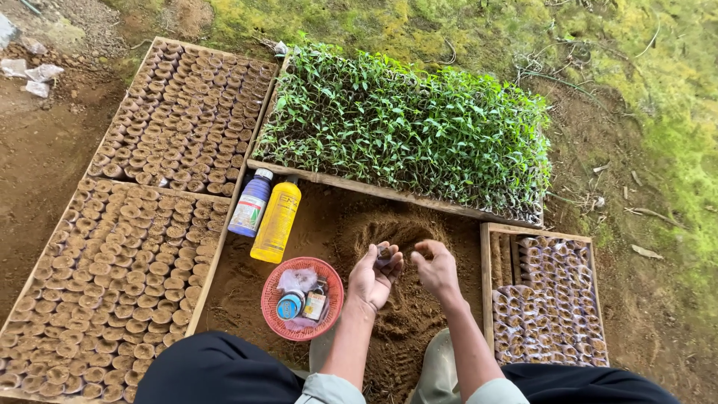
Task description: Transplanting young seedlings by wrapping their roots in soil using small sheets and placing them into a seedling tray.
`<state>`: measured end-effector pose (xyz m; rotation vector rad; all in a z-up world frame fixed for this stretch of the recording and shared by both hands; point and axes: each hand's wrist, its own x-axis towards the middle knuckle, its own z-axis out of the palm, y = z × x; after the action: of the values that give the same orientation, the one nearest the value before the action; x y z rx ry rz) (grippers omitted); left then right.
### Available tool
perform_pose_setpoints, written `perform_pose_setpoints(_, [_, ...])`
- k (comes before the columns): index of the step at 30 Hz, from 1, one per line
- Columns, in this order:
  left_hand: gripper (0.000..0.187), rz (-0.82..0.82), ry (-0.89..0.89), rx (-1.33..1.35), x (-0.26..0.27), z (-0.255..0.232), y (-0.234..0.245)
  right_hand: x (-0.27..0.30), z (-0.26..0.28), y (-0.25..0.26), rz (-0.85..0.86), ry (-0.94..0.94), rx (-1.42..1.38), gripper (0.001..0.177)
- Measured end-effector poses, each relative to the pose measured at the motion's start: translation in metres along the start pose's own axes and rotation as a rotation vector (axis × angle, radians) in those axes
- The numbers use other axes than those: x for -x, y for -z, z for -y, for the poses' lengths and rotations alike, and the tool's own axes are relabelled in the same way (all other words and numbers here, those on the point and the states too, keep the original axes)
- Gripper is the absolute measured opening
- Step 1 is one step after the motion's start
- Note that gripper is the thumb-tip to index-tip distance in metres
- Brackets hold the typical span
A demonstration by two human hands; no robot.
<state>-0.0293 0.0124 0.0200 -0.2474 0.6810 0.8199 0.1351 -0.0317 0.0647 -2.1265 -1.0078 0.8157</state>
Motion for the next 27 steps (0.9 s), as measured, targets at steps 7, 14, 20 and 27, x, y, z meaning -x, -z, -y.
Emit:
perform_pose_setpoints(7, [0.037, -0.033, 0.010, 0.027, -0.003, -0.006, -0.005, -0.058, -0.126, -0.058, 0.134, -0.183, 0.438, 0.044])
perform_pose_setpoints(14, [0.047, -0.087, -0.016, -0.011, -0.007, -0.011, -0.008, -0.070, -0.076, -0.087, -0.013, 0.035, 0.445, 0.068])
perform_pose_setpoints(20, [0.045, -0.069, 0.001, -0.082, -0.001, -0.020, -0.026, -0.042, -0.053, -0.102, 0.160, 0.180, 0.476, 0.060])
perform_pose_setpoints(27, [0.039, -0.009, -0.025, -0.128, 0.022, -0.017, -0.053, 0.005, -0.070, -0.110, 0.385, 0.385, 0.498, 0.046])
